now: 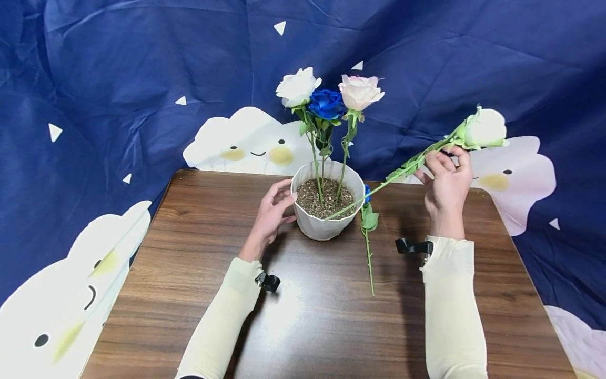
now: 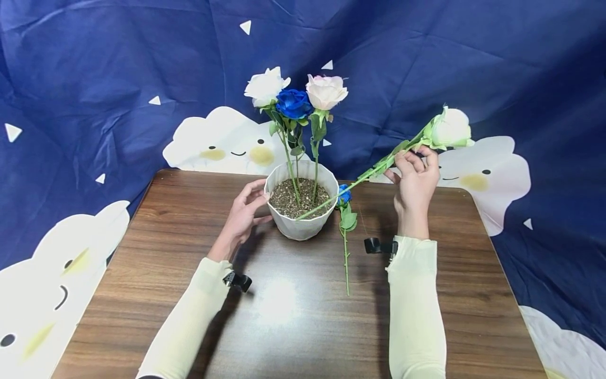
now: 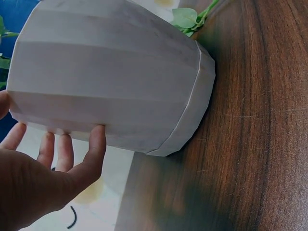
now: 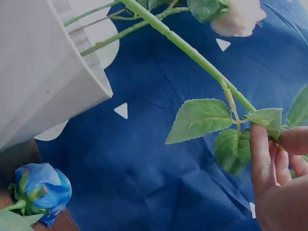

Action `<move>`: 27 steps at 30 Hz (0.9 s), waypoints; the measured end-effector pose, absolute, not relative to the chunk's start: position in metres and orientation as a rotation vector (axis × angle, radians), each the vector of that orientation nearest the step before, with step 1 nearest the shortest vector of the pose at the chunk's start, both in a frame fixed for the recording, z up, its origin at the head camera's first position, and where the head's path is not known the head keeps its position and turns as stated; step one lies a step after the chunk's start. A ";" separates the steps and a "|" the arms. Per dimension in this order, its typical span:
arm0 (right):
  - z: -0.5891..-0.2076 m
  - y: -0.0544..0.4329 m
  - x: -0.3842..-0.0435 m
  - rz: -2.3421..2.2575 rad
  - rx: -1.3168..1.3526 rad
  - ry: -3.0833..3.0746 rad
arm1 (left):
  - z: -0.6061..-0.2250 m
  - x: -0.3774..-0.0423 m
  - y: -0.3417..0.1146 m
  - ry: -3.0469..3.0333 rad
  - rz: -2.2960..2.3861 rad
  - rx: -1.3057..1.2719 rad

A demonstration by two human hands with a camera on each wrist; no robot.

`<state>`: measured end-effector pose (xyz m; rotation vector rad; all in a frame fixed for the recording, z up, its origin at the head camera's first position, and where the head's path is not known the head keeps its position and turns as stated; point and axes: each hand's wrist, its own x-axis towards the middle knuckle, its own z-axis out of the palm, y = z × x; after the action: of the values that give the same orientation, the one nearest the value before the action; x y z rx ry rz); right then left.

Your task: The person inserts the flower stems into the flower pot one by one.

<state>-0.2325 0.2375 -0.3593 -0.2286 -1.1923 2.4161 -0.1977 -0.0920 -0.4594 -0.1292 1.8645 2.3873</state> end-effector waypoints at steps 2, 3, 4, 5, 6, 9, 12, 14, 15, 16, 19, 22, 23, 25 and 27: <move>-0.360 0.234 -0.234 2.404 -0.216 -1.179 | -0.460 -0.198 -0.092 1.865 2.387 -0.126; -0.361 0.232 -0.235 2.396 -0.205 -1.180 | -0.460 -0.198 -0.092 1.864 2.388 -0.124; -0.361 0.229 -0.235 2.385 -0.198 -1.188 | -0.460 -0.198 -0.092 1.864 2.389 -0.123; -0.362 0.227 -0.236 2.373 -0.185 -1.197 | -0.460 -0.198 -0.093 1.863 2.389 -0.122; -0.362 0.224 -0.237 2.365 -0.172 -1.205 | -0.460 -0.198 -0.093 1.862 2.390 -0.121; -0.361 0.216 -0.237 2.322 -0.136 -1.256 | -0.459 -0.198 -0.093 1.858 2.390 -0.121; -0.360 0.207 -0.237 2.263 -0.107 -1.317 | -0.459 -0.198 -0.093 1.855 2.392 -0.122; -0.360 0.200 -0.237 2.193 -0.068 -1.389 | -0.459 -0.198 -0.093 1.854 2.393 -0.124; -0.360 0.197 -0.237 2.167 -0.047 -1.419 | -0.459 -0.198 -0.093 1.853 2.393 -0.124; -0.360 0.194 -0.237 2.132 -0.022 -1.454 | -0.460 -0.198 -0.093 1.853 2.394 -0.125; -0.362 0.185 -0.238 2.055 0.066 -1.525 | -0.460 -0.198 -0.094 1.848 2.394 -0.124; -0.364 0.178 -0.239 2.025 0.144 -1.571 | -0.459 -0.198 -0.094 1.845 2.393 -0.121; -0.365 0.176 -0.240 2.015 0.164 -1.589 | -0.459 -0.198 -0.094 1.844 2.392 -0.123; -0.367 0.173 -0.240 2.017 0.191 -1.622 | -0.459 -0.198 -0.094 1.847 2.390 -0.124; -0.367 0.170 -0.240 2.035 0.204 -1.644 | -0.459 -0.198 -0.093 1.849 2.390 -0.123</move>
<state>-0.2403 0.1700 -0.3673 0.2041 -1.6444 2.0352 -0.1983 -0.0934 -0.4586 -0.1227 1.8493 2.3905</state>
